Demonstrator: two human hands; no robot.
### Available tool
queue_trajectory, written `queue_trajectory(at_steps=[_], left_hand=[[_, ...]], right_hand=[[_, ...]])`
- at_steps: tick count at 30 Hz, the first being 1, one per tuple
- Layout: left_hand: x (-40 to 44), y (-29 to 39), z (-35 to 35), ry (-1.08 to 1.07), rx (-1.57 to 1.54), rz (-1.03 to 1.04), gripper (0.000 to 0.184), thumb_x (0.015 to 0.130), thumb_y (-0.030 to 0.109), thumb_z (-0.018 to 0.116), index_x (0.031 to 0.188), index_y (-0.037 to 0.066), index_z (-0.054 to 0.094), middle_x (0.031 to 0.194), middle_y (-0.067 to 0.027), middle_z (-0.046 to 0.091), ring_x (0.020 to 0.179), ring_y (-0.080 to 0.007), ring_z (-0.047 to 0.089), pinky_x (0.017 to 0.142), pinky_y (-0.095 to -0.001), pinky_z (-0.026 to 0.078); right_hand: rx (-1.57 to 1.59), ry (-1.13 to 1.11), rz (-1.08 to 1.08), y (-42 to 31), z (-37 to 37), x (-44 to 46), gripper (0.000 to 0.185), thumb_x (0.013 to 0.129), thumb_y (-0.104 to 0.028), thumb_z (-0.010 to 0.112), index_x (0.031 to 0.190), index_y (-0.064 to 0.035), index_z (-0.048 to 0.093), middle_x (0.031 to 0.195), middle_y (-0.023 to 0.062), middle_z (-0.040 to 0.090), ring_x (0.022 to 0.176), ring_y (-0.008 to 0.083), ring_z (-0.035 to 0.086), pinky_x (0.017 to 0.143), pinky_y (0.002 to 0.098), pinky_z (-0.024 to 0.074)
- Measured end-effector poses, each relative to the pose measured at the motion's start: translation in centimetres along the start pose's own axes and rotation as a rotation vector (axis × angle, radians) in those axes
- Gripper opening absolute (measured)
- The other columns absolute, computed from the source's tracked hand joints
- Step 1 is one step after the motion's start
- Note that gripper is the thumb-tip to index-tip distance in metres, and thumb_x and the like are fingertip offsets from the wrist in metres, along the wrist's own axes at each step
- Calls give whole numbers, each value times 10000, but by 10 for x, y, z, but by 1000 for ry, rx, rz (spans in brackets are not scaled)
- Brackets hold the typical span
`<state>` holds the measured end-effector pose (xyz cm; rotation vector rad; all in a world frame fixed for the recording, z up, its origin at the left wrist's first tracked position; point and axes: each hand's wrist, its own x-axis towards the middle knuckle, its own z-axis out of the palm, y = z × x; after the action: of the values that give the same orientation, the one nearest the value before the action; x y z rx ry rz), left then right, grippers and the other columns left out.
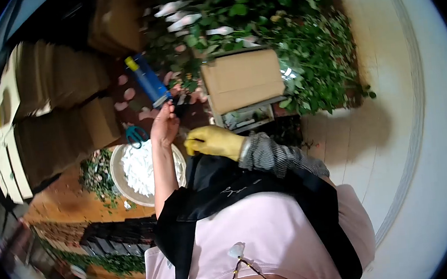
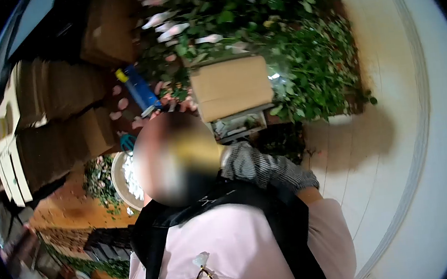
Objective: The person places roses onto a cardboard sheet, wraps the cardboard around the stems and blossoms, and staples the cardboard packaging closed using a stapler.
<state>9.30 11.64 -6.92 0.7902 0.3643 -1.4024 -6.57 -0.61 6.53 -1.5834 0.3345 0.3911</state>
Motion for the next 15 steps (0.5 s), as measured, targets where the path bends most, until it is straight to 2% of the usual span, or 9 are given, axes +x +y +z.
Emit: queue_trajectory(at_steps=[2,4,8,9,10,12,13,14,15], left_hand=[[17,0,9,-42,27,-37,401,1043,400,495,1238,73,619,996,-23,641,895,-164,612,814,-306,486],[24,-2,16,-74,58,-66,360,1044,368,505,1222,78,623,964,-15,638,870,-159,613,784,-300,492],[33,-29,12,-133,24,-81,279,1046,303,526,1190,87,629,901,2,632,820,-150,614,724,-289,505],[34,-36,13,-125,3,-50,259,1046,287,531,1182,89,631,885,7,631,807,-148,614,710,-287,508],[27,-39,26,-113,-27,-6,239,1047,270,537,1173,92,633,869,11,629,795,-146,615,695,-284,512],[5,-35,64,21,15,255,237,1033,259,576,1172,78,640,838,-2,626,793,-136,617,692,-254,503],[-43,-26,190,151,189,603,226,1030,231,584,1116,40,667,853,-31,650,787,-140,623,685,-244,502],[-45,-21,218,244,391,846,206,1008,170,612,1033,-9,709,887,-51,680,785,-153,635,692,-273,532],[-45,-13,238,179,735,1044,181,1004,131,606,1064,1,718,993,-74,685,790,-131,636,649,-249,505]], right_hand=[[-293,206,-185,-27,-2,0,217,934,-248,626,958,-43,696,927,129,711,895,312,683,799,405,526],[-246,204,-187,-50,-13,-8,239,919,-280,632,979,-58,697,946,150,703,906,346,669,807,440,521],[-411,269,-324,-11,-26,-21,226,910,-281,632,961,-71,698,945,135,714,897,350,672,776,461,521],[-355,254,-332,-10,-32,-31,218,925,-277,633,946,-68,693,918,117,713,854,309,681,757,428,527],[-90,82,-145,-31,-43,-53,200,950,-251,628,946,-62,691,879,94,708,806,254,676,747,381,526],[-9,60,-311,-31,-63,-88,198,965,-233,628,927,-49,690,858,81,703,784,209,663,752,344,522],[38,157,-357,-30,-75,-105,208,960,-244,638,913,-50,694,836,86,697,768,220,663,730,347,522],[83,252,-401,-28,-87,-122,218,955,-255,648,898,-51,699,815,91,691,751,231,663,709,350,523],[110,449,-466,-23,-99,-140,237,968,-261,647,887,-42,690,823,77,687,754,196,646,712,321,512]])
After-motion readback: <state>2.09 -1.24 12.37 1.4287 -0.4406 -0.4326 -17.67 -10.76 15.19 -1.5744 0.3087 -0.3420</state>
